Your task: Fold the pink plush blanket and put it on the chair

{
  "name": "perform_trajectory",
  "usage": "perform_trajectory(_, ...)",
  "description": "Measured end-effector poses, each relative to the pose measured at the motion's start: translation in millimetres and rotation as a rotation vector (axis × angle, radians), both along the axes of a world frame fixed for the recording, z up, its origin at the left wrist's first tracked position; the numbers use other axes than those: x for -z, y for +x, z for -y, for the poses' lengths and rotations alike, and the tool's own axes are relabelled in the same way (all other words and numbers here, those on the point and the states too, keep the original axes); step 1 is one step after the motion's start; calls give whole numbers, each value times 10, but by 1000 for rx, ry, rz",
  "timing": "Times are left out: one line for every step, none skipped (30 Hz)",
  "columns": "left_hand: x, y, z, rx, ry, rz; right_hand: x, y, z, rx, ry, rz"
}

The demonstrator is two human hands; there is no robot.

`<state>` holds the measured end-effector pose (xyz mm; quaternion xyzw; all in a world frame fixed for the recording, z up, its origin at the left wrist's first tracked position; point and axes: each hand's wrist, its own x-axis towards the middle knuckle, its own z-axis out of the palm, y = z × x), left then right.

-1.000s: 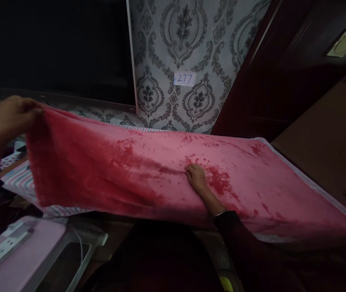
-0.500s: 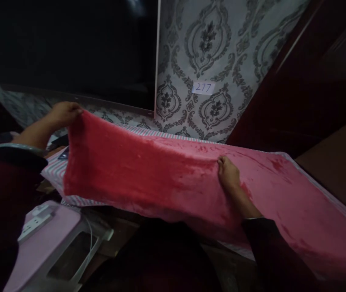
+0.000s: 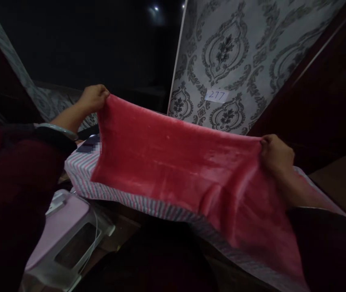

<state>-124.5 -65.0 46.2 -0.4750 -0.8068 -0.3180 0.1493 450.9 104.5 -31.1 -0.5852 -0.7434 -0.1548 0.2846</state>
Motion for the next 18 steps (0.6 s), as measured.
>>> perform_trajectory(-54,50,1,-6,25,-9,-95,30,13,28,20,-10)
perform_trajectory(-106,100,3,-6,65,-29,-186,57,34,59,46,-27)
perform_trajectory(-154,148,5,-10,112,-51,-269,82,58,89,78,-42)
perform_trajectory(-196,191,7,-14,156,-66,-345,107,87,102,110,-37)
perform_trajectory(-232,226,9,-15,199,-69,-412,134,116,109,131,-20)
perform_trajectory(-262,253,13,-16,241,-57,-471,163,146,112,141,5)
perform_trajectory(-286,272,20,-14,286,-35,-525,196,175,112,145,36)
perform_trajectory(-306,286,30,-5,331,-10,-577,234,205,110,150,64)
perform_trajectory(-325,295,44,8,375,10,-629,277,237,105,161,83)
perform_trajectory(-344,304,62,21,418,15,-684,326,270,101,183,89)
perform_trajectory(-368,315,83,32,457,6,-743,382,304,100,210,88)
perform_trajectory(-399,330,107,44,488,-12,-808,445,338,103,230,85)
perform_trajectory(-438,350,133,53,508,-32,-876,515,369,104,236,91)
perform_trajectory(-486,375,160,56,520,-53,-946,594,392,105,234,105)
perform_trajectory(-545,401,188,56,527,-74,-1017,679,403,102,230,126)
perform_trajectory(-612,427,214,53,528,-95,-1088,771,395,91,230,144)
perform_trajectory(-685,448,238,51,524,-111,-1156,865,366,69,239,155)
perform_trajectory(-761,462,258,50,510,-121,-1220,955,315,38,255,158)
